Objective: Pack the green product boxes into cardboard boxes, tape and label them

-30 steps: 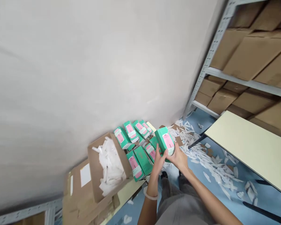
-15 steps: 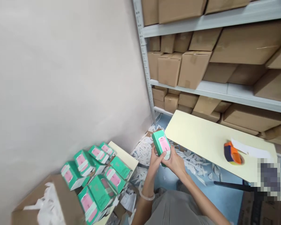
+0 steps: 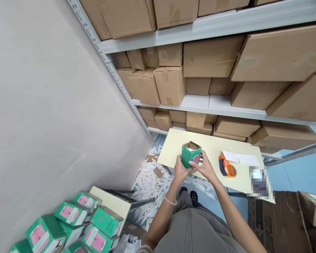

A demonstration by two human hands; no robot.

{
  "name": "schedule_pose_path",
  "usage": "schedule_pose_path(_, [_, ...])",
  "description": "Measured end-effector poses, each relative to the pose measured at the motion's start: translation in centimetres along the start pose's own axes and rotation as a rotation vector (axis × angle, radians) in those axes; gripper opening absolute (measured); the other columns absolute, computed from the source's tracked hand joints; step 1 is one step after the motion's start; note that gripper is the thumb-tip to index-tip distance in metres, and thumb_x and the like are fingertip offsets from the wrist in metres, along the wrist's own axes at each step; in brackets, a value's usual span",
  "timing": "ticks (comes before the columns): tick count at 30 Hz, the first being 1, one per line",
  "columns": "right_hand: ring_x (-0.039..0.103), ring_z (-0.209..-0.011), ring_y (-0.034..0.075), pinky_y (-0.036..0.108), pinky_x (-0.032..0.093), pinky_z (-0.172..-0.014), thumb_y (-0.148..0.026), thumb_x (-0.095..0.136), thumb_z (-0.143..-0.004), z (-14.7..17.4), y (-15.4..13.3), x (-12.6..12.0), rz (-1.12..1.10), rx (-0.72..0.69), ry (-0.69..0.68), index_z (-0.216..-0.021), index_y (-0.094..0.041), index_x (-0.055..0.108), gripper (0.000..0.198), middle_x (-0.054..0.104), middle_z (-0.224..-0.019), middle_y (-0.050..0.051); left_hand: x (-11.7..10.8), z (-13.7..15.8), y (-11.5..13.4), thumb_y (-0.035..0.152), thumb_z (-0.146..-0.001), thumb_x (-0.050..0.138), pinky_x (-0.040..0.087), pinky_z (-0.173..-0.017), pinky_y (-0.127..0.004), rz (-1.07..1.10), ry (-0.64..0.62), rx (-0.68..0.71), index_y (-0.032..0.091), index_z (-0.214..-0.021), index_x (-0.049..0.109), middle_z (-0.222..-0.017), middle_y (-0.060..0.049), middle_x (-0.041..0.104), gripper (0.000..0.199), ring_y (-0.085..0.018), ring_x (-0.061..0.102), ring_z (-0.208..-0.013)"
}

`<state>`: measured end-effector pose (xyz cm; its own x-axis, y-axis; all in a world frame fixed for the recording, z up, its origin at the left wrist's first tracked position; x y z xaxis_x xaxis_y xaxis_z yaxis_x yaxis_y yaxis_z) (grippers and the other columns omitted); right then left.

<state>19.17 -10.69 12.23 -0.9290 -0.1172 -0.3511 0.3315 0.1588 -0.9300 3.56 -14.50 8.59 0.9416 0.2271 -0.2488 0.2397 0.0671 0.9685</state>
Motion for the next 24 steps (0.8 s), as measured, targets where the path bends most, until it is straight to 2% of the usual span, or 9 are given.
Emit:
schedule_pose_path(2, [0.060,-0.116,0.032,0.045,0.051,-0.091,-0.053,0.073,-0.068,-0.7,-0.2,-1.4,0.098,0.013,0.103,-0.138,-0.021,0.038,0.084,0.056,-0.134,0.017,1.9,-1.3,0.5,0.033,-0.066,0.082,0.052,-0.086,-0.035,-0.101,-0.049,0.065,0.023,-0.122,0.045,-0.116,-0.007,0.064,0.069,-0.024,0.066,-0.103])
schedule_pose_path(5, [0.064,-0.107,0.031,0.043,0.053,-0.084,-0.046,0.072,-0.067,-1.1,0.8,-2.9,0.222,0.074,0.211,-0.134,-0.022,0.039,0.079,0.061,-0.126,0.014,5.3,-3.3,-0.1,0.031,-0.072,0.076,0.052,-0.086,-0.034,-0.145,-0.134,0.102,0.023,-0.126,0.040,-0.120,-0.008,0.062,0.065,-0.025,0.065,-0.105])
schedule_pose_path(9, [0.066,-0.098,0.028,0.040,0.053,-0.082,-0.042,0.067,-0.066,-1.6,4.7,-3.9,0.216,0.132,0.287,-0.126,-0.022,0.043,0.067,0.067,-0.113,0.010,9.1,-5.4,-2.6,0.024,-0.074,0.071,0.051,-0.091,-0.038,-0.196,-0.195,0.039,0.021,-0.126,0.039,-0.125,-0.011,0.058,0.061,-0.028,0.061,-0.113])
schedule_pose_path(12, [0.066,-0.099,0.028,0.039,0.052,-0.084,-0.041,0.066,-0.064,-2.1,8.3,-3.7,0.197,0.170,0.294,-0.124,-0.021,0.045,0.067,0.067,-0.113,0.010,10.7,-6.4,-3.7,0.015,-0.071,0.070,0.048,-0.099,-0.041,-0.180,-0.269,0.048,0.018,-0.127,0.041,-0.130,-0.014,0.053,0.063,-0.029,0.054,-0.124])
schedule_pose_path(15, [0.065,-0.100,0.027,0.038,0.051,-0.087,-0.040,0.065,-0.063,-2.6,11.0,-2.9,0.183,0.185,0.283,-0.122,-0.020,0.045,0.066,0.066,-0.114,0.011,10.9,-7.0,-3.5,0.007,-0.069,0.068,0.042,-0.107,-0.042,-0.140,-0.361,0.125,0.016,-0.130,0.040,-0.134,-0.015,0.049,0.068,-0.029,0.049,-0.130])
schedule_pose_path(18, [0.064,-0.100,0.025,0.037,0.051,-0.089,-0.037,0.064,-0.063,-3.7,12.5,-1.6,0.138,0.133,0.229,-0.122,-0.020,0.045,0.065,0.065,-0.114,0.010,9.7,-7.5,-2.7,0.002,-0.069,0.064,0.037,-0.113,-0.045,-0.120,-0.404,0.215,0.017,-0.135,0.037,-0.137,-0.015,0.046,0.074,-0.028,0.045,-0.133])
schedule_pose_path(20, [0.063,-0.102,0.024,0.036,0.050,-0.090,-0.033,0.063,-0.061,-4.6,12.9,-0.4,0.108,0.081,0.144,-0.122,-0.021,0.046,0.064,0.064,-0.114,0.008,8.7,-7.7,-2.0,0.001,-0.071,0.061,0.036,-0.114,-0.044,-0.116,-0.395,0.260,0.020,-0.138,0.036,-0.137,-0.014,0.045,0.074,-0.026,0.044,-0.134])
schedule_pose_path(24, [0.063,-0.101,0.022,0.034,0.050,-0.088,-0.023,0.058,-0.057,-5.9,14.3,1.3,0.102,0.064,-0.013,-0.116,-0.024,0.049,0.059,0.064,-0.112,0.006,7.4,-8.2,-1.4,0.006,-0.082,0.053,0.041,-0.110,-0.040,-0.118,-0.345,0.296,0.022,-0.125,0.048,-0.129,-0.011,0.050,0.047,-0.022,0.050,-0.127])
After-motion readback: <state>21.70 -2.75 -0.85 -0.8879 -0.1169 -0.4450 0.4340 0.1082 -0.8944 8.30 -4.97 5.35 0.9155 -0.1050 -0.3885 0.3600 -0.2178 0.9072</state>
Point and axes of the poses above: each hand's wrist, its own z-axis away from the middle knuckle, its own x-axis out of the palm, y = z × x, the point moved 10 cm from there along -z, towards the middle knuckle
